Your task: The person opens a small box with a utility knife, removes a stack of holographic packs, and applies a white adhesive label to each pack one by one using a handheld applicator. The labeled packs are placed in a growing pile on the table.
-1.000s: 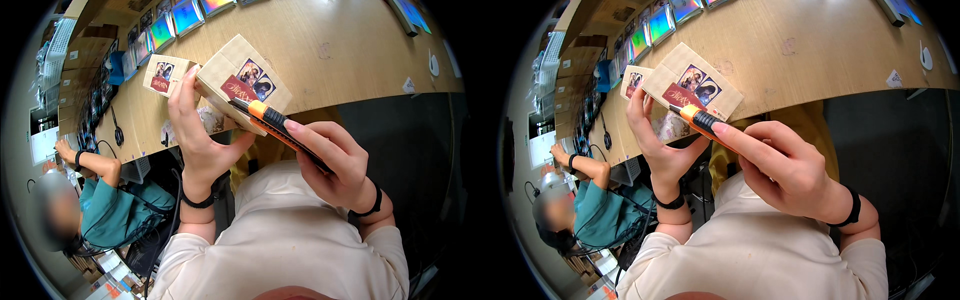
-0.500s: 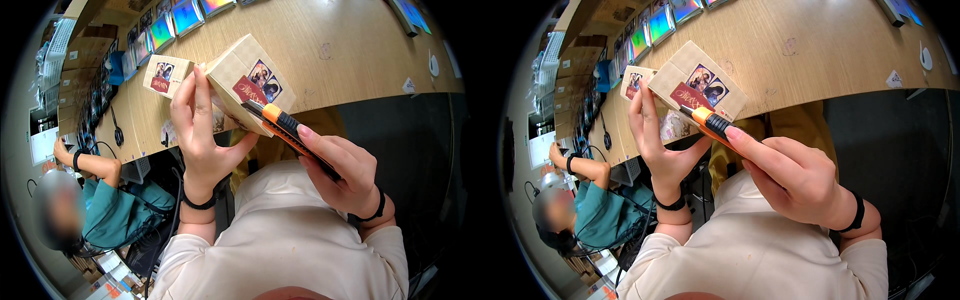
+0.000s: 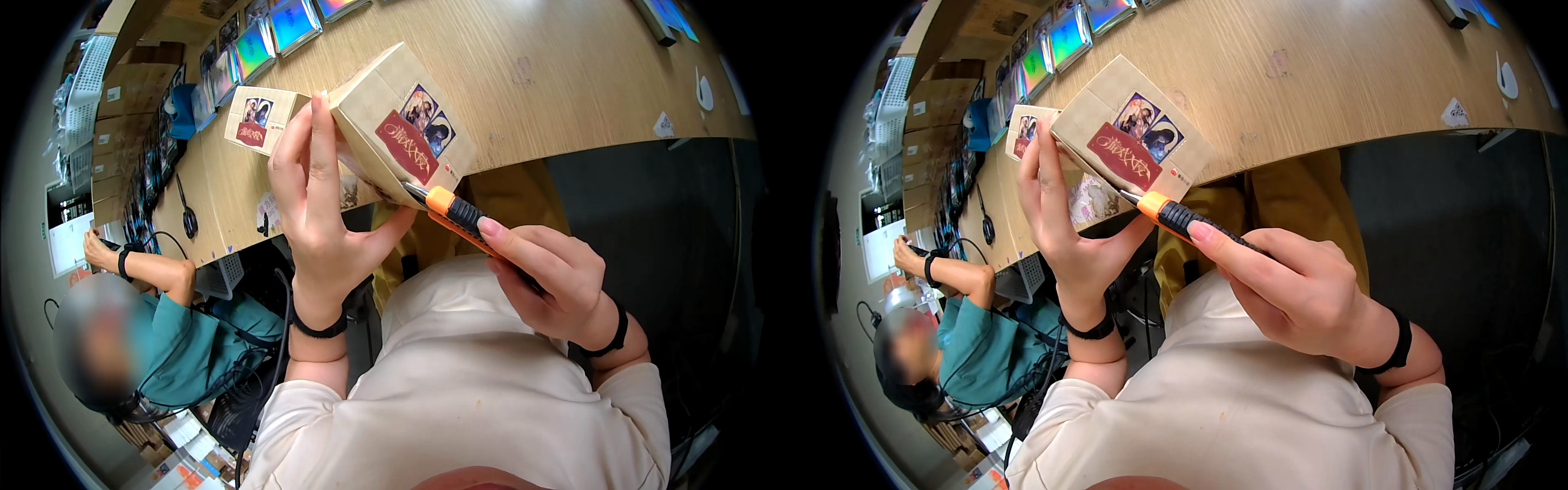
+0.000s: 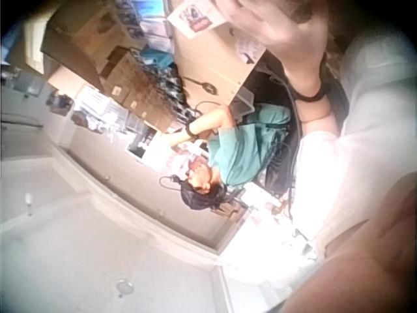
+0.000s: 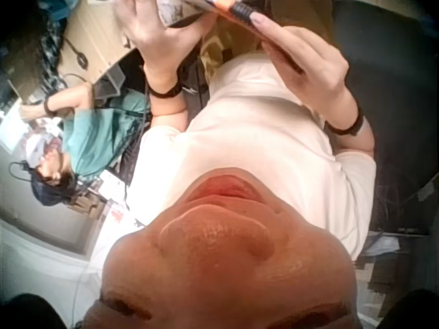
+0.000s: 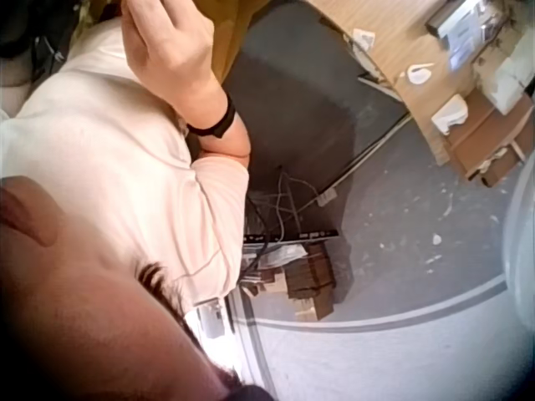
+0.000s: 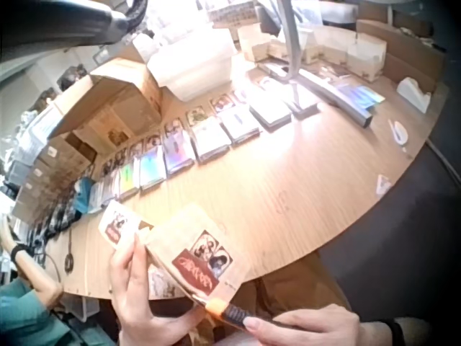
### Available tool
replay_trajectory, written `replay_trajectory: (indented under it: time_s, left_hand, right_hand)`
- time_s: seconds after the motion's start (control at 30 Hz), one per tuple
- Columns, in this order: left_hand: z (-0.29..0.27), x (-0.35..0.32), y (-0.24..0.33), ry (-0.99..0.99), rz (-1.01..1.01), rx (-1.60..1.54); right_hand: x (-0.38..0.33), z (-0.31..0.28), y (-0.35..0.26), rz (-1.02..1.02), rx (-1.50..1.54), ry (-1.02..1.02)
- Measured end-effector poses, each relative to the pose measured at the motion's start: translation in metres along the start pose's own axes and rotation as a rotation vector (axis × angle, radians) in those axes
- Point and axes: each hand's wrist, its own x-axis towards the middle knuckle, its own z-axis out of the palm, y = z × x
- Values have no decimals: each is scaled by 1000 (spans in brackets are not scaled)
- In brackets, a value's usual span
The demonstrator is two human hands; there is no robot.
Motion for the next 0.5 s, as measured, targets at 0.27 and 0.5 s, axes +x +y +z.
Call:
replay_trajectory:
  time_s: [0.27,0.5]
  left_hand:
    - [1,-4,-3,51,-164,-26]
    - [13,6,1,69,-397,-535]
  right_hand:
    - [-6,-74,6,355,107,278]
    - [-12,-258,79,503,-417,701]
